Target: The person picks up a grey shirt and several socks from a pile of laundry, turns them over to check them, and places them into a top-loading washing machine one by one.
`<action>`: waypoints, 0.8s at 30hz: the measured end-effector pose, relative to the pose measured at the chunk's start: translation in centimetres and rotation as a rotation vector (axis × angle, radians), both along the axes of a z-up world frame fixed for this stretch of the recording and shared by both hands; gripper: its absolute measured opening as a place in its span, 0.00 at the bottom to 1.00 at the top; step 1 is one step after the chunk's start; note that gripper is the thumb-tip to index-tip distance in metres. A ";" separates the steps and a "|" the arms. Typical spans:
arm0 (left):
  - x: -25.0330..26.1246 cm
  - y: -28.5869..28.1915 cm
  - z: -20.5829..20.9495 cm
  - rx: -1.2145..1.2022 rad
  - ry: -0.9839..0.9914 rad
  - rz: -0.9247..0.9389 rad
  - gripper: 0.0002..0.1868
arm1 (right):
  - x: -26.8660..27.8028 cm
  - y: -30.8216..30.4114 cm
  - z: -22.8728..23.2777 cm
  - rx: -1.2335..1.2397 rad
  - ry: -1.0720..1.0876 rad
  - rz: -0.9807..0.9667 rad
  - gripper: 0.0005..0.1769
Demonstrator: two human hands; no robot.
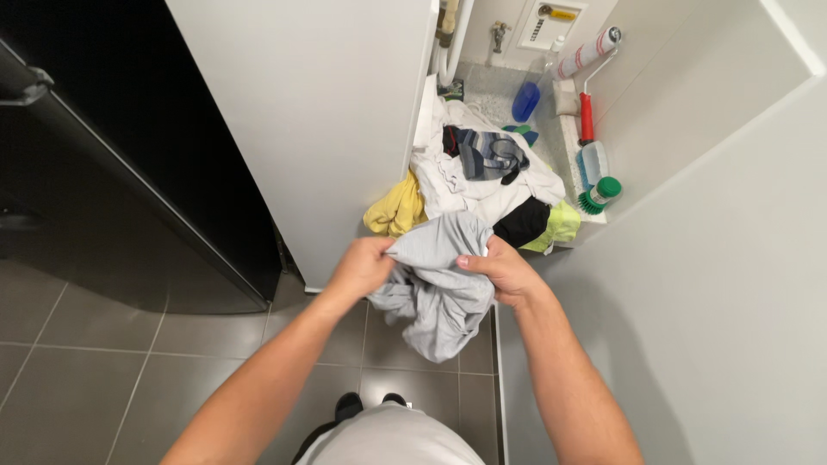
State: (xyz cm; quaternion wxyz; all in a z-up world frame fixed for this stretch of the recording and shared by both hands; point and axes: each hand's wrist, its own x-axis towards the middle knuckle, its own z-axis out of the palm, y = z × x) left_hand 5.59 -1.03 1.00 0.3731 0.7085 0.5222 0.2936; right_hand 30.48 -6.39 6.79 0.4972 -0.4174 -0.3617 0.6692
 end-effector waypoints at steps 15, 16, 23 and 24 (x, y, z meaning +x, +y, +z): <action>0.2 -0.2 6.4 -0.501 -0.871 -0.032 0.15 | -4.0 -1.7 -2.7 1.007 -0.762 -0.407 0.05; 0.3 0.2 5.7 -0.506 -0.871 -0.031 0.15 | -5.1 -2.3 -3.3 1.003 -0.763 -0.407 0.05; -2.0 0.8 9.2 -0.337 -0.955 0.104 0.15 | -5.5 -2.4 -6.3 0.541 -1.093 0.322 0.15; -2.9 1.4 9.1 -0.301 -1.009 0.146 0.15 | -5.2 -2.4 -6.5 0.533 -1.231 0.450 0.12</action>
